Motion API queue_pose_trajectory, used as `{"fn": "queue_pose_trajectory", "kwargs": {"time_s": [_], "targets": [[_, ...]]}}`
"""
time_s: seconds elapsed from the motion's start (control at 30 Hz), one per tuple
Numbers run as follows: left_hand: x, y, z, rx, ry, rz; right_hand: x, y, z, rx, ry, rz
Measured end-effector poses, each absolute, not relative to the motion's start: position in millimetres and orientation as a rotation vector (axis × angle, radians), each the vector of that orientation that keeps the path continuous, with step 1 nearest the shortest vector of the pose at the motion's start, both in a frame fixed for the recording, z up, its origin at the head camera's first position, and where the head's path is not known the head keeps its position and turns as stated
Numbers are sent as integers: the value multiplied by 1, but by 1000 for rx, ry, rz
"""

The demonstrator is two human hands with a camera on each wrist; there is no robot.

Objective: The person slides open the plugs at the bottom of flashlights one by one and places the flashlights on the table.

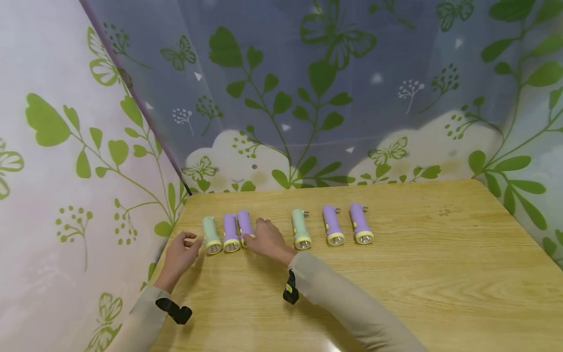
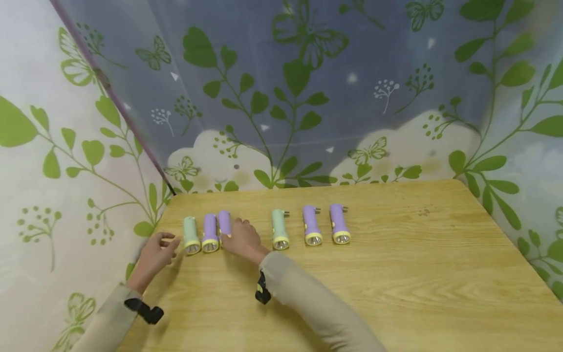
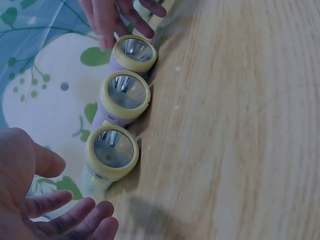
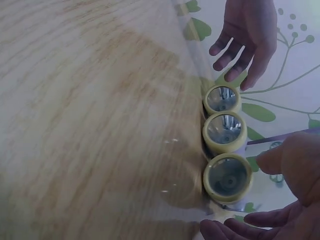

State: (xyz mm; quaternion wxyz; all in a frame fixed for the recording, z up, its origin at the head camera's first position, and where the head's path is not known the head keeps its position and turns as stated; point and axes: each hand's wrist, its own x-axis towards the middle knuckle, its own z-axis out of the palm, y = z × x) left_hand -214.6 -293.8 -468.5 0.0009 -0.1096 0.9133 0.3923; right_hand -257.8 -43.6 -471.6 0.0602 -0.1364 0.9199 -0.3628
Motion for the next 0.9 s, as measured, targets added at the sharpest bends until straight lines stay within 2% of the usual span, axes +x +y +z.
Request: {"fn": "queue_pose_trajectory", "kwargs": {"time_s": [0.9], "targets": [[-213,-296,-488,-419,2783,1235,-272,-56,-482,-329,2689,-1215]]}}
